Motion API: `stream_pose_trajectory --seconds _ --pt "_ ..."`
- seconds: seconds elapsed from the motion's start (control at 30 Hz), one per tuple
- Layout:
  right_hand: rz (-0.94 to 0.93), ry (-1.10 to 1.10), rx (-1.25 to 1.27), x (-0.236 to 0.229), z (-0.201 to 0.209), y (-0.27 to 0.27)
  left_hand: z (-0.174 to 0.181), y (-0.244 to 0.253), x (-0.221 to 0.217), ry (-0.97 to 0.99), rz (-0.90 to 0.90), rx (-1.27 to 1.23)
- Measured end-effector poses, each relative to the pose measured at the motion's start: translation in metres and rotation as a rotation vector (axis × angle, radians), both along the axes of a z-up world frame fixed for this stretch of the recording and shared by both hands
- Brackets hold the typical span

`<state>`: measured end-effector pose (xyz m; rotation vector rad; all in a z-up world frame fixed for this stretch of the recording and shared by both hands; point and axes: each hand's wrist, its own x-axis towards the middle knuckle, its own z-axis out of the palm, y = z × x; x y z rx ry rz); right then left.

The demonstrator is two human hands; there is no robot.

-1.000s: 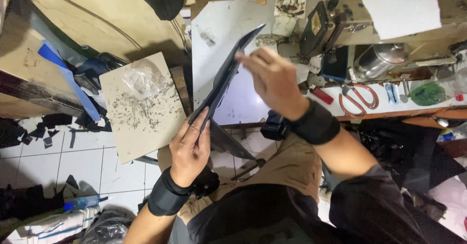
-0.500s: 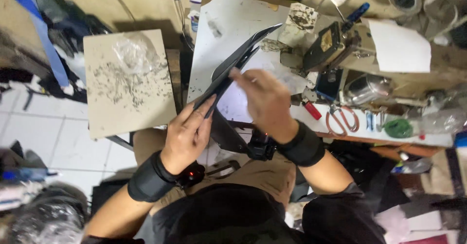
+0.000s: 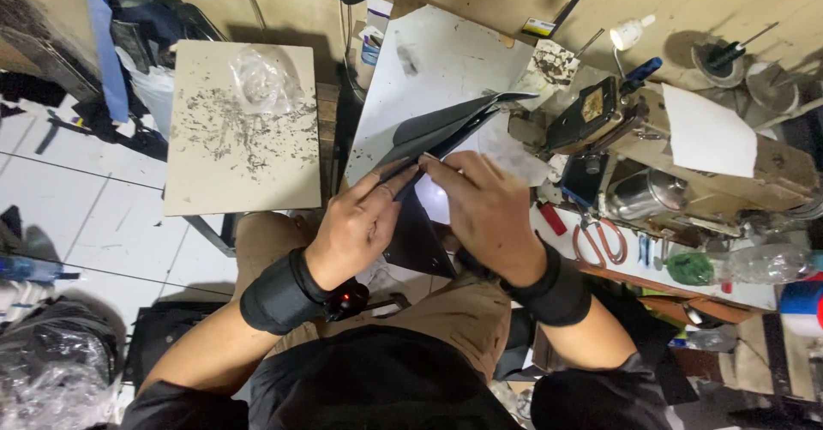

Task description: The person finishes the edges of a leather bag by using a lighter, cloth, and sandpaper.

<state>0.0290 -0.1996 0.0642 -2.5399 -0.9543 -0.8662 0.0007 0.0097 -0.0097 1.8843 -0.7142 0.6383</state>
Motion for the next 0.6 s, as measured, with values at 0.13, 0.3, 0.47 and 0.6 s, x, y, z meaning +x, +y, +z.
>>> stream_pose_trajectory --seconds 0.13,0.3,0.47,0.6 --pt "-0.014 -0.018 0.026 0.010 -0.007 0.001 0.005 0.002 0.004 0.106 0.052 -0.062" --pt "0.083 -0.054 0.116 0.025 -0.018 0.020 0.013 0.005 0.016 0.298 0.170 -0.072" --pt "0.101 -0.083 0.168 0.030 -0.028 0.038 -0.002 0.012 0.023 0.070 0.118 -0.149" --pt "0.148 -0.159 0.162 0.043 -0.037 0.040 0.006 0.017 0.022 0.105 0.170 -0.151"
